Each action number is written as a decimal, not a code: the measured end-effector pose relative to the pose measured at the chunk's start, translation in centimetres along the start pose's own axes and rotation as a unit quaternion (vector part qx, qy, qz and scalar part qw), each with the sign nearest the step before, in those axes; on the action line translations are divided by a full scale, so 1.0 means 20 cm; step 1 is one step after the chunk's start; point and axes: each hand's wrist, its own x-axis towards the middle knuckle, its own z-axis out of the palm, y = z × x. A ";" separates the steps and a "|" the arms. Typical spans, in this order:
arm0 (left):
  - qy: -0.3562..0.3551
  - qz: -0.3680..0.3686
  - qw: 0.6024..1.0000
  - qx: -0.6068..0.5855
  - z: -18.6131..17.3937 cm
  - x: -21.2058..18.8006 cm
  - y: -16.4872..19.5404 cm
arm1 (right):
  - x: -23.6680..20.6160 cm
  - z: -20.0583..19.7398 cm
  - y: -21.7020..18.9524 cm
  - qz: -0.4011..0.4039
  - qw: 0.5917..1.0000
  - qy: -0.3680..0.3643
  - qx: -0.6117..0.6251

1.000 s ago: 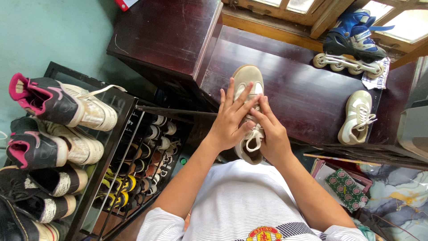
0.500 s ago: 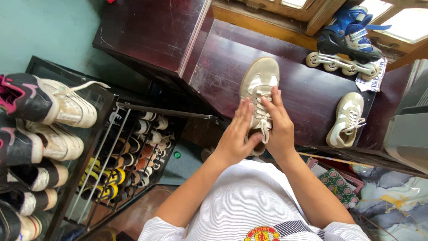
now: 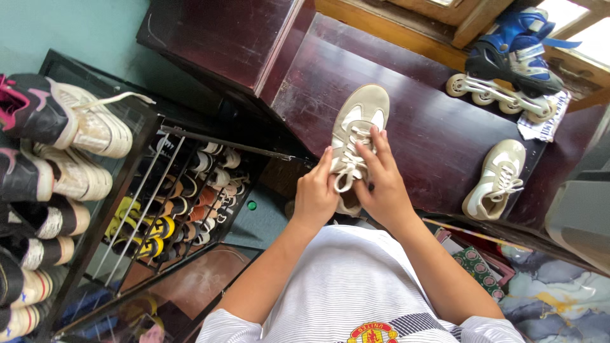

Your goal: The person takes pairs of shoes off a multi-tier shoe rack one at a time, holds and turns each shoe, and places the pairs on a nearby wooden table and floor. They then arrange the pairs in a row on the table and reposition pairs back onto the rack shelves.

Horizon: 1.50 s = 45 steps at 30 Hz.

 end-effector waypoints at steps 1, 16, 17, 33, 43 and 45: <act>0.008 0.007 1.000 0.001 -0.01 -0.01 0.00 | 0.00 -0.01 0.00 -0.025 0.999 -0.022 -0.003; -0.009 0.127 0.992 -0.004 -0.14 -0.10 0.00 | 0.15 -0.10 0.04 -0.089 0.960 -0.099 -0.245; -0.008 0.128 0.992 0.001 -0.15 -0.11 0.00 | 0.15 -0.10 0.03 -0.052 0.963 -0.099 -0.246; -0.026 0.094 0.994 -0.045 -0.41 -0.24 -0.11 | -0.02 0.12 -0.26 -0.063 0.971 -0.028 -0.227; -0.013 0.156 0.986 -0.060 -0.56 -0.38 -0.20 | -0.11 0.28 -0.45 -0.038 0.964 -0.003 -0.264; -0.011 0.164 0.985 -0.052 -0.59 -0.40 -0.23 | -0.12 0.31 -0.48 -0.054 0.963 -0.041 -0.261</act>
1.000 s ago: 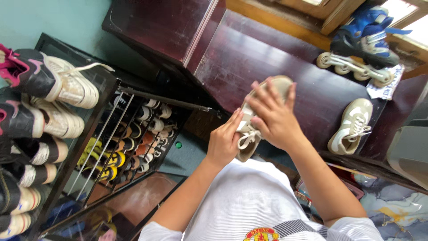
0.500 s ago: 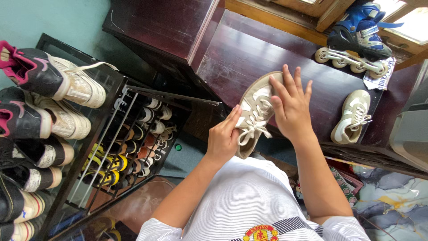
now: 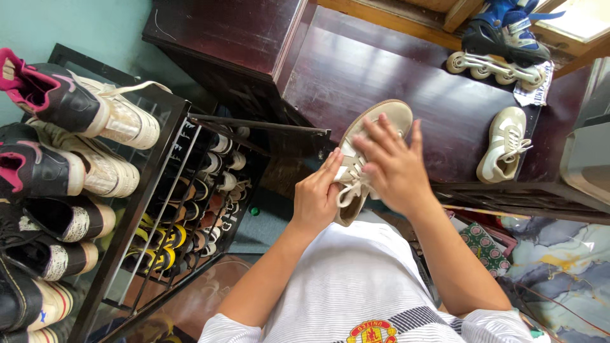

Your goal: The person takes pairs of shoes off a multi-tier shoe rack one at a time, holds and turns each shoe, and places the pairs on a nearby wooden table and floor. They then arrange the pairs in a row on the table and reposition pairs back onto the rack shelves.

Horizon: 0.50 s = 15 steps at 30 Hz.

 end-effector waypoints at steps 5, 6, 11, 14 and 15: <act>-0.003 -0.015 1.000 -0.012 -0.05 -0.07 -0.02 | -0.03 0.03 -0.05 0.068 0.995 0.070 -0.006; -0.004 -0.017 1.000 -0.016 -0.05 -0.08 -0.02 | -0.05 0.04 -0.06 0.052 0.996 0.067 -0.002; 0.006 -0.035 0.999 -0.035 -0.04 -0.09 -0.03 | -0.11 0.08 -0.08 0.098 0.993 0.070 0.020; 0.002 -0.064 0.997 -0.036 -0.03 -0.09 -0.03 | -0.15 0.07 -0.09 0.122 0.986 0.093 0.072; 0.006 -0.070 0.997 -0.031 -0.02 -0.08 -0.04 | -0.16 0.07 -0.10 0.112 0.985 0.091 0.099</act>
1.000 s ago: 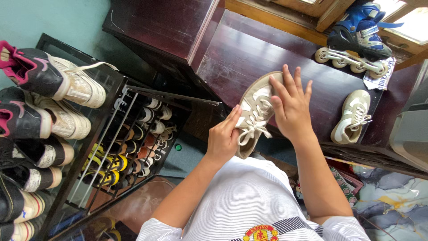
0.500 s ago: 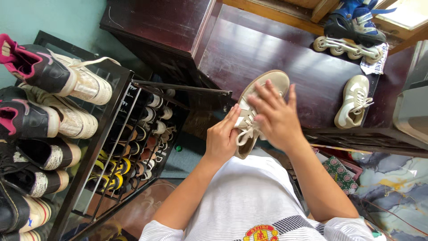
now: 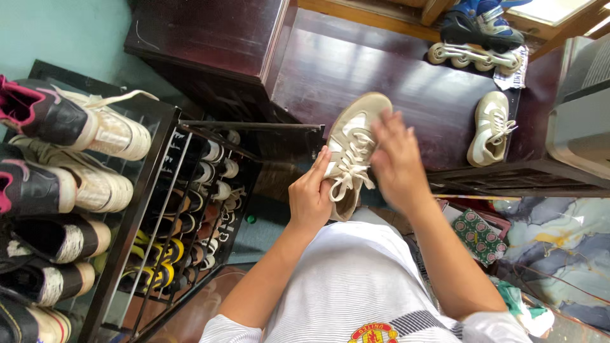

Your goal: The person takes pairs of shoes off a multi-tier shoe rack one at a time, holds and turns each shoe, and places the pairs on a nearby wooden table and floor. They then arrange the pairs in a row on the table and reposition pairs back onto the rack shelves.

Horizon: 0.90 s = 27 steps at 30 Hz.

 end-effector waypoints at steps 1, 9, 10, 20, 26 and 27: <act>0.018 0.024 1.000 0.005 0.00 0.01 0.00 | -0.02 0.00 -0.01 -0.030 0.999 -0.020 -0.008; -0.005 0.019 1.000 -0.025 0.10 0.04 0.02 | -0.09 0.09 -0.11 0.069 0.995 0.022 0.073; 0.006 0.032 0.999 -0.028 0.11 0.04 0.02 | -0.09 0.09 -0.11 0.079 0.994 0.017 0.077; -0.075 0.112 0.989 -0.062 0.17 0.07 -0.01 | -0.09 0.08 -0.04 0.083 0.993 0.073 0.033; -0.103 0.120 0.985 -0.066 0.17 0.29 -0.09 | -0.11 0.02 -0.05 0.009 0.999 0.015 0.030; -0.088 0.114 0.989 -0.034 0.18 0.34 -0.10 | -0.12 0.01 -0.06 0.018 0.999 -0.007 0.037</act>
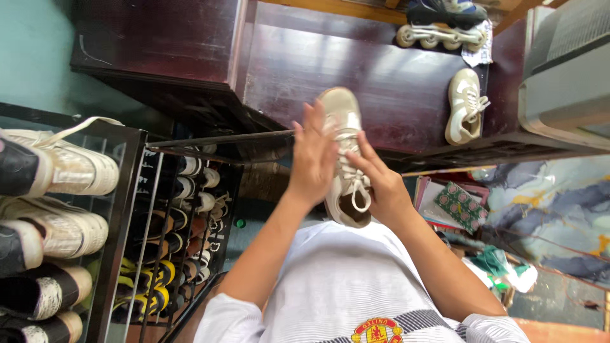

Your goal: The person takes pairs of shoes off a multi-tier shoe rack one at a time, holds and turns each shoe, and places the pairs on a nearby wooden table and floor. They then arrange the pairs in a row on the table and reposition pairs back onto the rack shelves.

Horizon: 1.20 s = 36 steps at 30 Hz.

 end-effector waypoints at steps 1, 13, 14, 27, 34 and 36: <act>0.005 -0.017 1.000 0.001 0.00 0.03 -0.02 | -0.01 -0.01 -0.01 0.014 1.000 -0.010 0.009; -0.069 -0.020 0.997 -0.019 0.24 0.08 0.02 | -0.03 -0.07 0.07 0.059 0.995 0.069 -0.030; -0.052 -0.031 0.998 -0.006 0.25 0.13 0.00 | -0.04 -0.08 0.07 0.060 0.997 0.048 -0.029; -0.105 -0.004 0.994 0.023 0.47 0.20 0.20 | -0.03 -0.35 0.30 0.052 0.993 0.093 -0.054; -0.194 -0.007 0.981 0.012 0.67 0.30 0.29 | -0.08 -0.54 0.51 0.043 0.983 0.176 -0.008; -0.237 -0.007 0.970 -0.053 0.75 0.28 0.38 | -0.08 -0.61 0.59 0.074 0.975 0.206 -0.029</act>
